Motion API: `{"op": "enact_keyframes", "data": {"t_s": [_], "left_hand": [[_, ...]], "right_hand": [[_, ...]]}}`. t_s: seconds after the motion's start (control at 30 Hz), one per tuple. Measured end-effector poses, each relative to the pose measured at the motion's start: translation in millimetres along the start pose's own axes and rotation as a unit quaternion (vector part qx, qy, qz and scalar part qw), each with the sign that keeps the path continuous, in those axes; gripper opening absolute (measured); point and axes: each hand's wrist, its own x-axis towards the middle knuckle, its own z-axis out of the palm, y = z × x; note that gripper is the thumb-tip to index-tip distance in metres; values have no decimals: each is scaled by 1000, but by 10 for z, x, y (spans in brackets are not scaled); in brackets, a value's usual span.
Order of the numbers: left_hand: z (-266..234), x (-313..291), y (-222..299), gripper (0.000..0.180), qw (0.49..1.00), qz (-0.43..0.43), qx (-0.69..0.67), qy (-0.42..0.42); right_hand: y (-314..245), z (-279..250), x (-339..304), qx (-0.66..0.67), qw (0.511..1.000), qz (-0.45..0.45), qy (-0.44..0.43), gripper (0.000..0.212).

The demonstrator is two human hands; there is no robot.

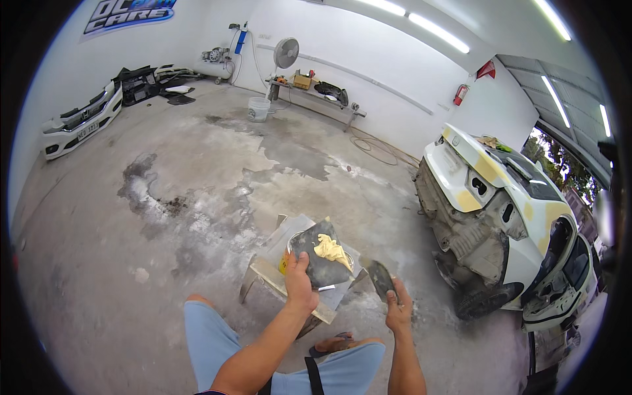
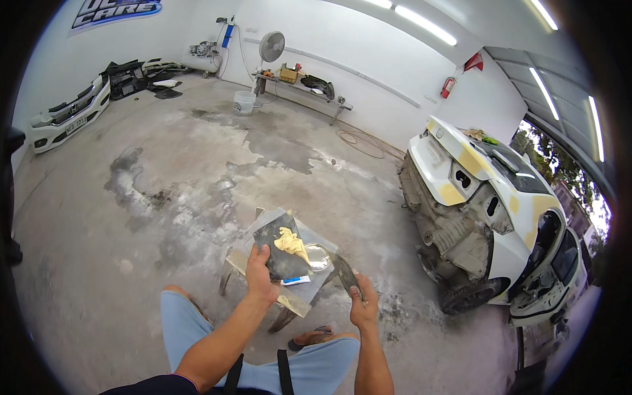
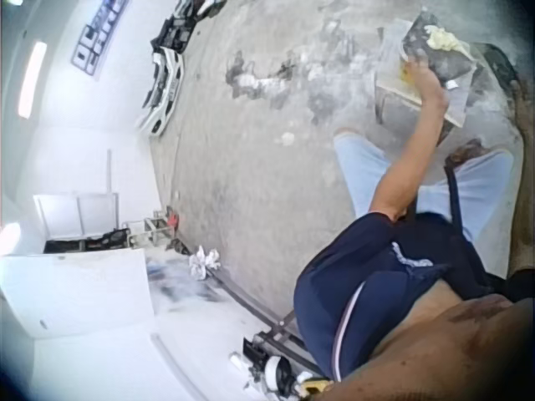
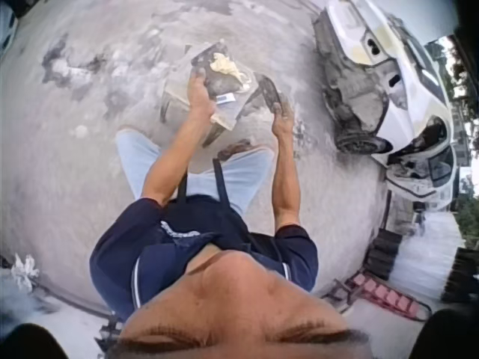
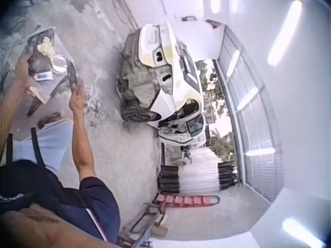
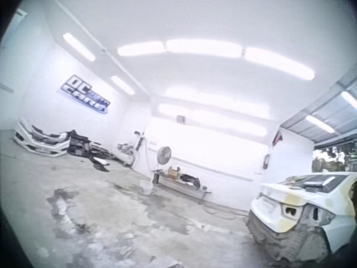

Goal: The person mixes a yellow body filler with a hardener on a metal mixing board using a putty knife, then applies the filler to the rear quarter panel of a white car near the wheel arch. The person smooths the filler into the damaged area to prepare it for sanding and painting.

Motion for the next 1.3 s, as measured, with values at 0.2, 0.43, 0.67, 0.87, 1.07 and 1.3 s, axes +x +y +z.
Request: {"op": "enact_keyframes", "data": {"t_s": [0.2, 0.43, 0.67, 0.87, 1.07, 1.3], "left_hand": [[25, 37, 39, 39, 996, 21, 43, 76], [144, 132, 146, 34, 995, 73, 46, 46], [-3, 225, 136, 37, 989, 134, 65, 16], [93, 195, 203, 42, 992, 69, 96, 42], [103, 227, 308, 38, 987, 143, 69, -10], [166, 197, 358, 30, 976, 159, 138, 48]], "right_hand": [[0, 181, -93, 67, 993, 96, -4, 53], [-203, 252, 164, 334, 933, 116, 58, 65], [-274, 219, 105, 168, 976, 136, 5, 65], [-261, 68, 149, 204, 964, 168, -3, 81], [-343, 115, 185, 242, 960, 139, 25, 72], [-414, 36, 206, 85, 982, 156, -67, 74]]}}
